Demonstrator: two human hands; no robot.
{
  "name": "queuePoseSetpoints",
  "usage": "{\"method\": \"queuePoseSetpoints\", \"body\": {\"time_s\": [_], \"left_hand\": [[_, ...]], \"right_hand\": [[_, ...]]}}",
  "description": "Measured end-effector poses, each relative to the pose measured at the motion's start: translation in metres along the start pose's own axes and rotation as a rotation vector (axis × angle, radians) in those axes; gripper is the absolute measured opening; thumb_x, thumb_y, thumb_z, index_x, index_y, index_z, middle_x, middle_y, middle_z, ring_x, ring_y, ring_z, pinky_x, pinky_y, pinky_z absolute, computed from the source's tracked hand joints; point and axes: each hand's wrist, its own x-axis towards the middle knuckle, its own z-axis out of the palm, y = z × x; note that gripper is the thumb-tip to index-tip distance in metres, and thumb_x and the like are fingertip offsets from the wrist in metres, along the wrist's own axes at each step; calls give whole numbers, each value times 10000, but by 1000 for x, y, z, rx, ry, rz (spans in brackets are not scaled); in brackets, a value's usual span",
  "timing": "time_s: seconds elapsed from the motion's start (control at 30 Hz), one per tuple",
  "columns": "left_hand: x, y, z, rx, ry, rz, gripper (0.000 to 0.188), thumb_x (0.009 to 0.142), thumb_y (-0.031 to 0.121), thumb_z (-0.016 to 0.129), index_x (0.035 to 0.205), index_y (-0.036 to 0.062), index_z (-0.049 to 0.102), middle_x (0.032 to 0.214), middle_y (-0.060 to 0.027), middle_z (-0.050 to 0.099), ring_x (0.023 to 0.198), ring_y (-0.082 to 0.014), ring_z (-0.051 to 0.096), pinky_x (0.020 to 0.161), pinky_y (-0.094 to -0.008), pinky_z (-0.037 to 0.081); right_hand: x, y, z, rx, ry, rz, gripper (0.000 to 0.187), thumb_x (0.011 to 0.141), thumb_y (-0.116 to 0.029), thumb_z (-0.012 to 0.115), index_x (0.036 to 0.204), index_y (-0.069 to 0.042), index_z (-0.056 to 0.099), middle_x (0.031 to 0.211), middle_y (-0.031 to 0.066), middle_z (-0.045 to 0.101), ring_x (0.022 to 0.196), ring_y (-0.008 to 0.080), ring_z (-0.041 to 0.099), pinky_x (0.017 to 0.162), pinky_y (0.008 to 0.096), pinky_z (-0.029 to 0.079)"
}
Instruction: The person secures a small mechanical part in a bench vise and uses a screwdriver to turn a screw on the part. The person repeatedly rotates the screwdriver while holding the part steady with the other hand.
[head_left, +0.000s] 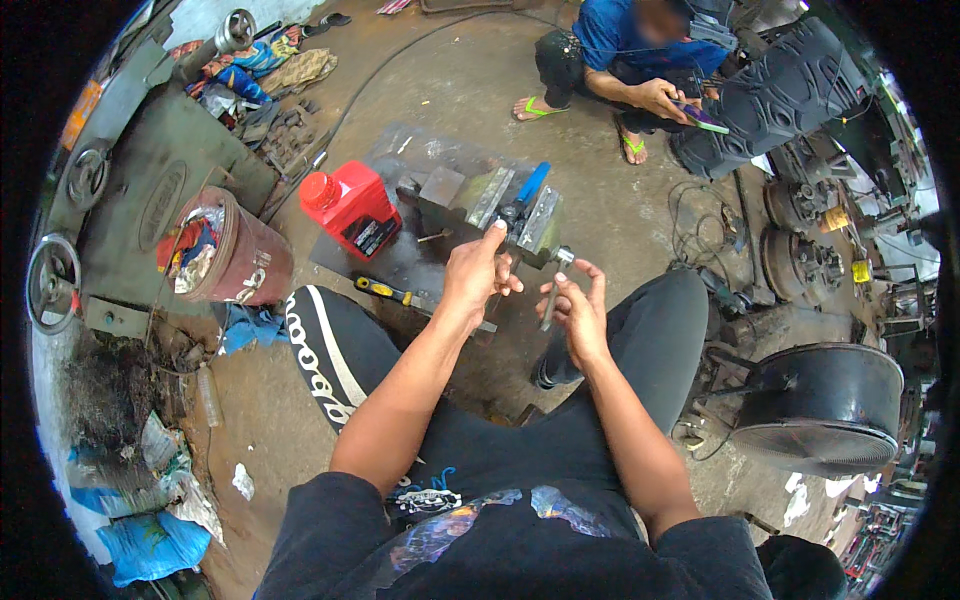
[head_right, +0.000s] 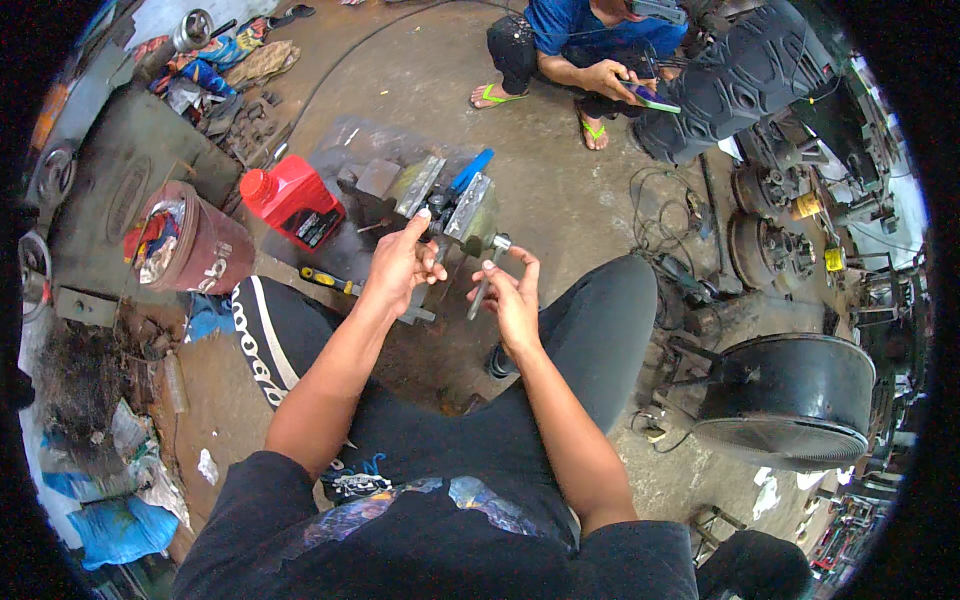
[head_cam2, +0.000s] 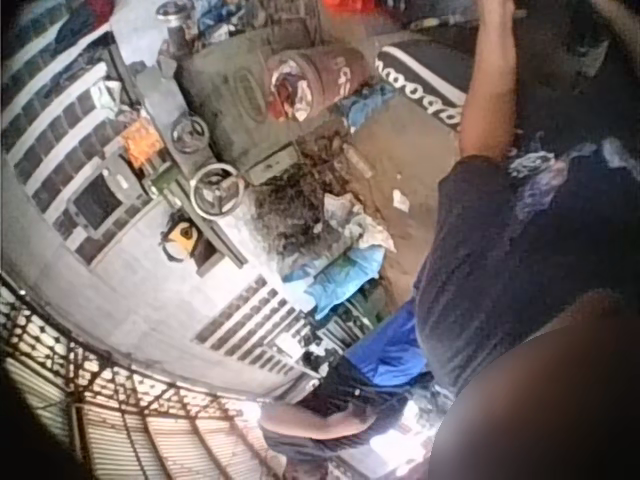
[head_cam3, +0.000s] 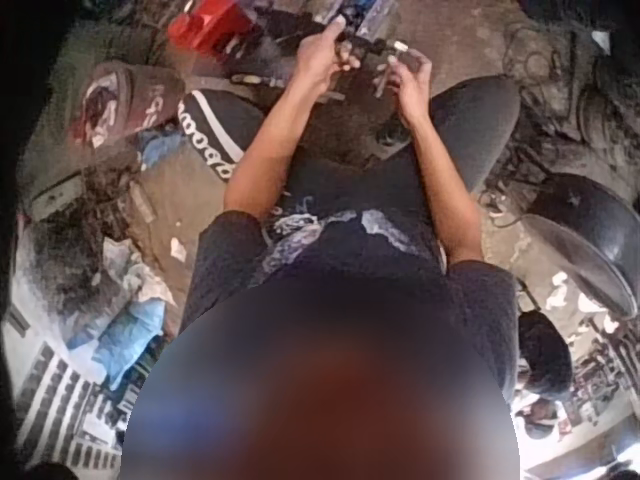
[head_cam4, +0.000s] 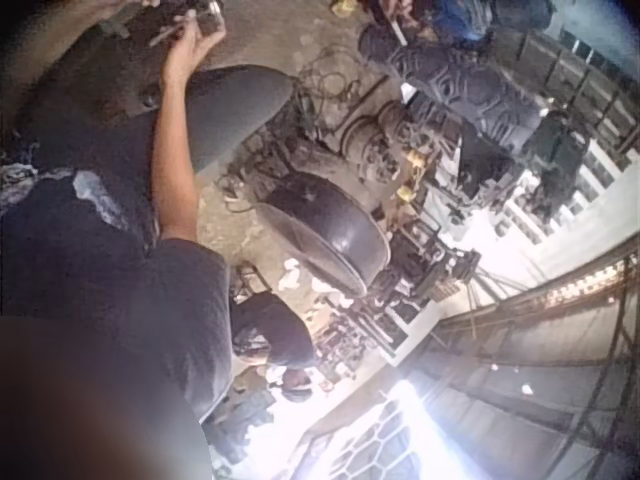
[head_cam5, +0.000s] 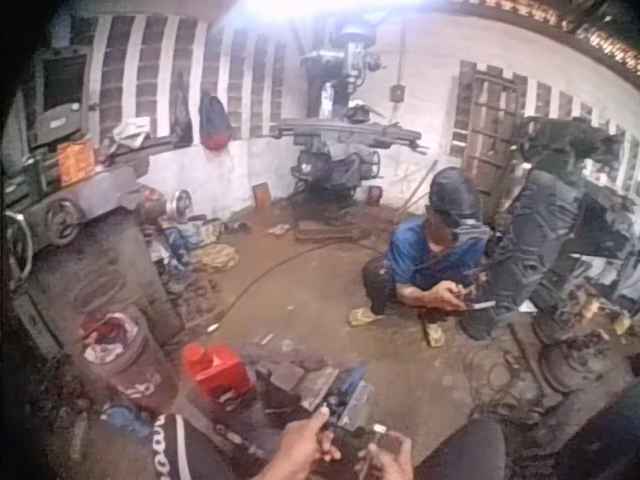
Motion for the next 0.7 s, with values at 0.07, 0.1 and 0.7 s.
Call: {"method": "queuePoseSetpoints", "body": {"time_s": [0.07,0.1,0.7], "left_hand": [[0,0,-1,-6,-1,-2,481,988,502,630,802,61,587,596,-17,570,526,-185,639,506,-288,450],[0,0,0,-7,0,-4,476,986,499,636,799,64,586,595,-15,567,524,-179,638,502,-285,450],[5,2,7,-60,23,38,477,976,468,662,734,67,577,595,-18,558,491,-176,637,441,-271,432]], "right_hand": [[-6,-9,0,54,-52,-126,412,1028,-272,574,1365,-69,446,977,126,669,881,239,692,796,349,539],[-5,-12,-2,118,-70,-187,369,1028,-251,575,1344,-67,526,1001,117,675,899,230,690,815,341,536],[107,68,-41,-321,188,13,650,1070,-575,272,1255,-85,656,1164,70,705,1058,226,640,950,415,469]]}}
